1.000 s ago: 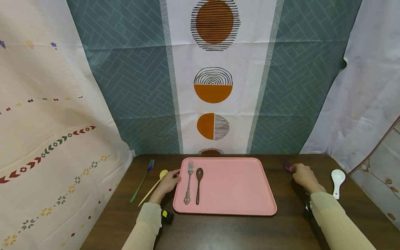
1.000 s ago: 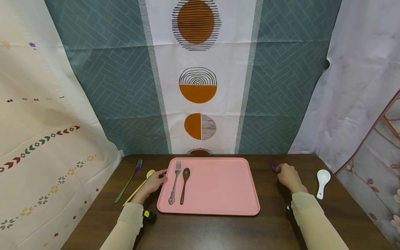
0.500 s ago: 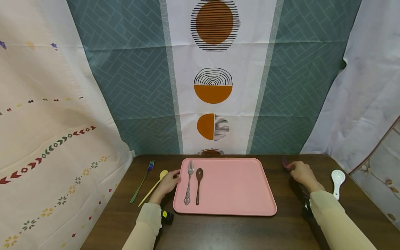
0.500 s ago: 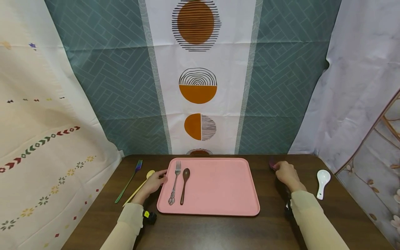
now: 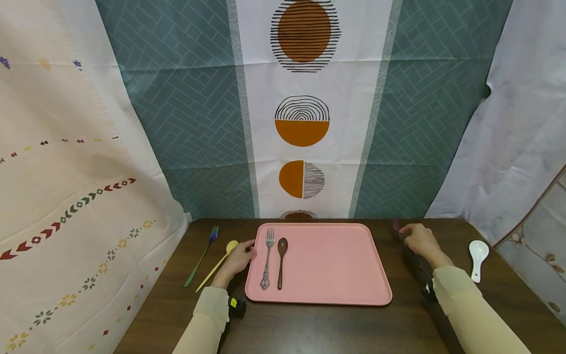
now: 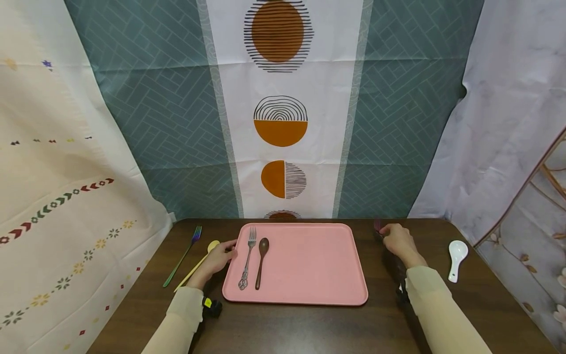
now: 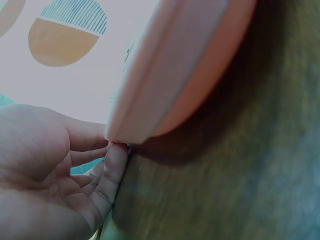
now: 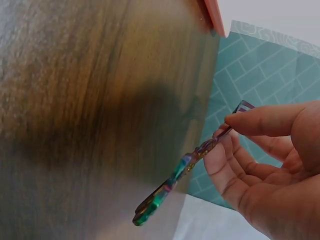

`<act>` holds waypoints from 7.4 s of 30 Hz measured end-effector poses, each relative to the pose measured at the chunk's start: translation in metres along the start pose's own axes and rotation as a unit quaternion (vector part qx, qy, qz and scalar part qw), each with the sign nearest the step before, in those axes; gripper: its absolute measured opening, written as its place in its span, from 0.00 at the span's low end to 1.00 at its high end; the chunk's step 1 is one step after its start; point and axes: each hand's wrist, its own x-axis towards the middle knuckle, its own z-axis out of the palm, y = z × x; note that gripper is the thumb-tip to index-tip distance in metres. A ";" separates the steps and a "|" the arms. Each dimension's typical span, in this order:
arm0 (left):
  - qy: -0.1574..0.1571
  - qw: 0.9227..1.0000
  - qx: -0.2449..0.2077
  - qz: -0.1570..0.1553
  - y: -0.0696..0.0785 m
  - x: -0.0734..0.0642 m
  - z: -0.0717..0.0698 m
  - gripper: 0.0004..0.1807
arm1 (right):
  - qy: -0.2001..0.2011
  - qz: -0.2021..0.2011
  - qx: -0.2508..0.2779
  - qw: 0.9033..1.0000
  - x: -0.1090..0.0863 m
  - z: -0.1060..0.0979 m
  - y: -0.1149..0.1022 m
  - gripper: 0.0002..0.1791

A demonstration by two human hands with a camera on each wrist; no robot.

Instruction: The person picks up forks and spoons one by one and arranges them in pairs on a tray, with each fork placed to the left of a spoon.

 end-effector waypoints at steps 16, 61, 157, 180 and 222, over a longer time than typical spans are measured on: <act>0.002 1.000 0.004 -0.002 -0.001 0.002 0.000 0.26 | -0.006 -0.015 0.042 0.999 0.003 0.002 -0.004 0.24; 0.001 1.000 0.001 0.000 -0.003 0.003 0.001 0.26 | -0.031 -0.034 0.118 0.992 0.009 0.028 -0.062 0.23; -0.004 1.000 0.012 0.012 -0.002 0.001 0.000 0.25 | -0.120 -0.049 0.191 0.973 0.005 0.103 -0.160 0.23; -0.004 1.000 0.010 0.000 0.000 -0.002 -0.001 0.26 | -0.103 -0.072 0.104 0.987 0.011 0.135 -0.179 0.20; 0.001 1.000 0.025 0.001 0.001 0.000 -0.001 0.25 | -0.083 -0.049 0.014 0.995 0.007 0.168 -0.219 0.20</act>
